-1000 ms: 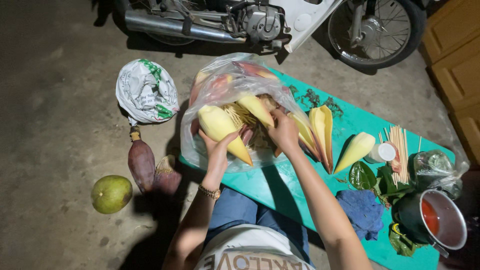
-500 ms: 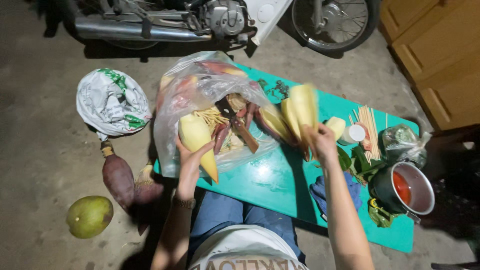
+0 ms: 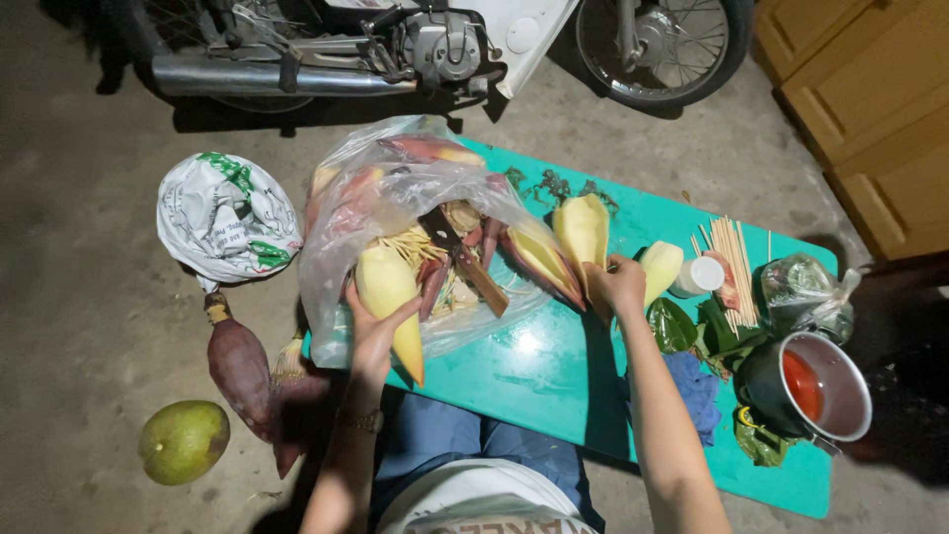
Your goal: The person sits on the floor and uses a knife to peel the outer layers of banana blossoms, placing the peeled pieces on a green tray. They handle multiple blossoms, removing the outer bracts and inner parts, and arrange them alongside other ingredients.
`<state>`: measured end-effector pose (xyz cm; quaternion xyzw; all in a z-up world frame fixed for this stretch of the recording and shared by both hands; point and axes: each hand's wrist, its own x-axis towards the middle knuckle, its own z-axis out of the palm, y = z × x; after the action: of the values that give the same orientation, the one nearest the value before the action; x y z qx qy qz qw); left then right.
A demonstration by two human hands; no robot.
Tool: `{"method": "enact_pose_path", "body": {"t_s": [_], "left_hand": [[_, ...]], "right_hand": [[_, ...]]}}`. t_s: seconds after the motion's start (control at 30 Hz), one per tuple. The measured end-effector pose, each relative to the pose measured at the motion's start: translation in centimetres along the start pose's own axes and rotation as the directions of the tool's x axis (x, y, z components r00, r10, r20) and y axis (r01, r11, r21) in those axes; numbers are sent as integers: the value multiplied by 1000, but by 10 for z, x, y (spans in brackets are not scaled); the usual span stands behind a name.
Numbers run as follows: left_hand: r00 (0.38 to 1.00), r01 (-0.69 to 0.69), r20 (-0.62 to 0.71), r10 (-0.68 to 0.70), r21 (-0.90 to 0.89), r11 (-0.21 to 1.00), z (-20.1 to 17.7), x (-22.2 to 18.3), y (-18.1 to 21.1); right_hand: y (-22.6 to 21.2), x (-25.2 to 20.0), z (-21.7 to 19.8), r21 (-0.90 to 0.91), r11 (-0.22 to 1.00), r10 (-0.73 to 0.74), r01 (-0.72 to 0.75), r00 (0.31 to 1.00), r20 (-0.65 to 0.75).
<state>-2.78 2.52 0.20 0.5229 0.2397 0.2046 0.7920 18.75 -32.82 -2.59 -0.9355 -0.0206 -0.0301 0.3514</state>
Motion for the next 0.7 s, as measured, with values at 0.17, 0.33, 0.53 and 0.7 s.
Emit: {"method": "enact_pose_path", "body": {"t_s": [0.17,0.33,0.53,0.7], "left_hand": [[1000,-5,-11,5,11,1000,-2,5,-4],[998,-22,59,24,-38,999,2,8,-12],[996,-5,92,9,-43,999,2,6,-17],[978,-63,199,55,34,997,-5,1,0]], "right_hand": [[13,13,12,-287,956,67,-66,998,-5],[5,14,25,-465,881,-121,89,992,-39],[-11,19,16,-514,841,-189,170,982,17],[-47,3,-4,-460,864,-231,206,973,1]]}}
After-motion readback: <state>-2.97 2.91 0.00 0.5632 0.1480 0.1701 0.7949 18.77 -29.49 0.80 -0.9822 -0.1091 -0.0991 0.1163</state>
